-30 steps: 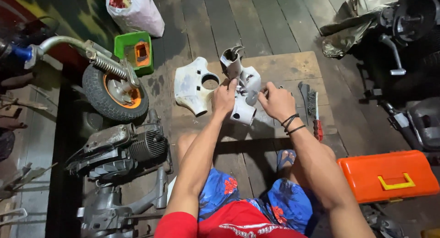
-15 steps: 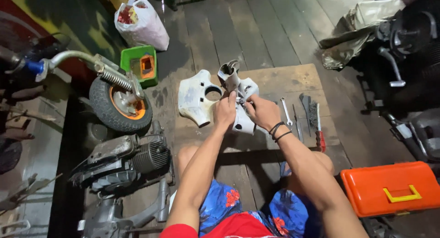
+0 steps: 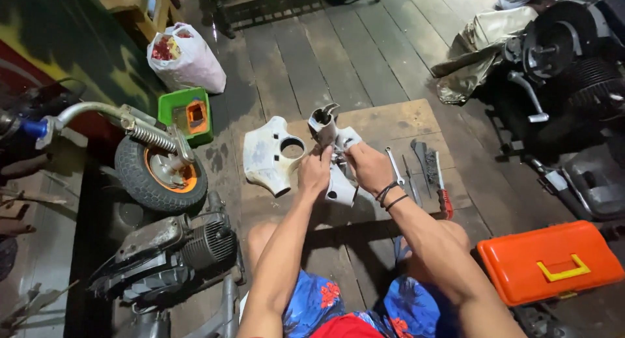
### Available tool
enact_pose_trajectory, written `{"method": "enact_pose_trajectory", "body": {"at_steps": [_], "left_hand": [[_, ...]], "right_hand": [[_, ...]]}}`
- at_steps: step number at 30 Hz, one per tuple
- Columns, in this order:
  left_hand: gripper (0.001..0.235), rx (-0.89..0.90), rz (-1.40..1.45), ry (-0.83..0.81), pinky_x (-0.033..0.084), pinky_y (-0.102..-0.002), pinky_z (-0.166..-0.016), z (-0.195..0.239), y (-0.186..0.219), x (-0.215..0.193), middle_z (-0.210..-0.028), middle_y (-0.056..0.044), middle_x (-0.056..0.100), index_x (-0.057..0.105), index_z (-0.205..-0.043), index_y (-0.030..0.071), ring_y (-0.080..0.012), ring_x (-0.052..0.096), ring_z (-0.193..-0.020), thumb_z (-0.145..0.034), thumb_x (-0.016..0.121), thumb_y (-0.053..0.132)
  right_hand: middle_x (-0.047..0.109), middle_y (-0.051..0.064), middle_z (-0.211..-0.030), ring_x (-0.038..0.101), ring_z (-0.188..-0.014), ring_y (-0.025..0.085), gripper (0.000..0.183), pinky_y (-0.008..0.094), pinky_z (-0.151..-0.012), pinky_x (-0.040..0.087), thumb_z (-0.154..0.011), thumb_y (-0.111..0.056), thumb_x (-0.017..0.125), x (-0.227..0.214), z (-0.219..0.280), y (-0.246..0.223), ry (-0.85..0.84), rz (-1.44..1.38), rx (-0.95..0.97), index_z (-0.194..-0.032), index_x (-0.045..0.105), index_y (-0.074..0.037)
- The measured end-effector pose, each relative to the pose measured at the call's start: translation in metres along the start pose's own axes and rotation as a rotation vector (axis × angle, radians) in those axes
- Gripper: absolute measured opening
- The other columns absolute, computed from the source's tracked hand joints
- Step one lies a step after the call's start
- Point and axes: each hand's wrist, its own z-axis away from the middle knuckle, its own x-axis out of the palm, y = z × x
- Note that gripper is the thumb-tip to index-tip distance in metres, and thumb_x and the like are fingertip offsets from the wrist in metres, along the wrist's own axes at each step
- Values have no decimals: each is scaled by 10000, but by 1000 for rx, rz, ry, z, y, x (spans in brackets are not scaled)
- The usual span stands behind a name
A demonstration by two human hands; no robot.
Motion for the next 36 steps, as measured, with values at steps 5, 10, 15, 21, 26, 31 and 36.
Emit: {"method": "enact_pose_trajectory", "body": {"at_steps": [5,10,15,21,26,31,36], "left_hand": [[828,9,-20,-3,460,-630,-988,-9,-20,13,-1015,-391,688,710,-1069,-113,-555,640,-1069,-1016,328,620],[820,-22,10,23,470,-633,-966,-11,-31,12,-1029,-386,691,712,-1069,-120,-556,642,-1063,-1028,337,607],[839,-42,-9,16,473,-618,-977,-15,-36,12,-1004,-375,702,719,-1084,-102,-553,642,-1070,-1003,362,653],[771,-48,12,19,464,-614,-993,-9,-25,5,-987,-369,698,713,-1115,-56,-525,640,-1091,-1000,394,636],[839,-105,-6,18,446,-602,-1009,-11,-27,6,-998,-359,705,738,-990,-89,-524,633,-1107,-979,386,672],[747,-82,22,10,470,-573,-1017,-8,-23,4,-1038,-310,717,733,-1109,-18,-460,642,-1142,-981,419,648],[862,-122,41,28,417,-610,-1022,-8,-12,-5,-1011,-365,699,741,-947,-116,-509,615,-1146,-960,407,679]], "right_hand": [[537,2,-801,674,-718,250,84,339,-610,545,-1000,-283,574,25,5,10,-88,-24,9,-962,534,-219],[550,43,-823,673,-706,344,83,449,-615,546,-983,-304,566,46,11,13,-231,-179,87,-995,529,-230],[557,-9,-807,695,-728,265,64,367,-628,566,-991,-312,553,42,5,14,-213,-93,58,-1018,557,-255],[533,-13,-796,687,-720,246,66,358,-616,561,-1006,-316,532,52,8,13,-181,-81,49,-1011,542,-251],[551,-17,-782,690,-717,245,97,375,-614,567,-994,-356,547,44,5,11,-210,-34,27,-993,549,-259],[542,-19,-751,686,-679,272,142,400,-603,566,-1000,-416,509,43,2,10,-257,20,51,-953,544,-287],[573,-28,-773,698,-737,255,150,400,-608,566,-998,-419,510,38,-4,5,-269,53,88,-939,540,-284]]}}
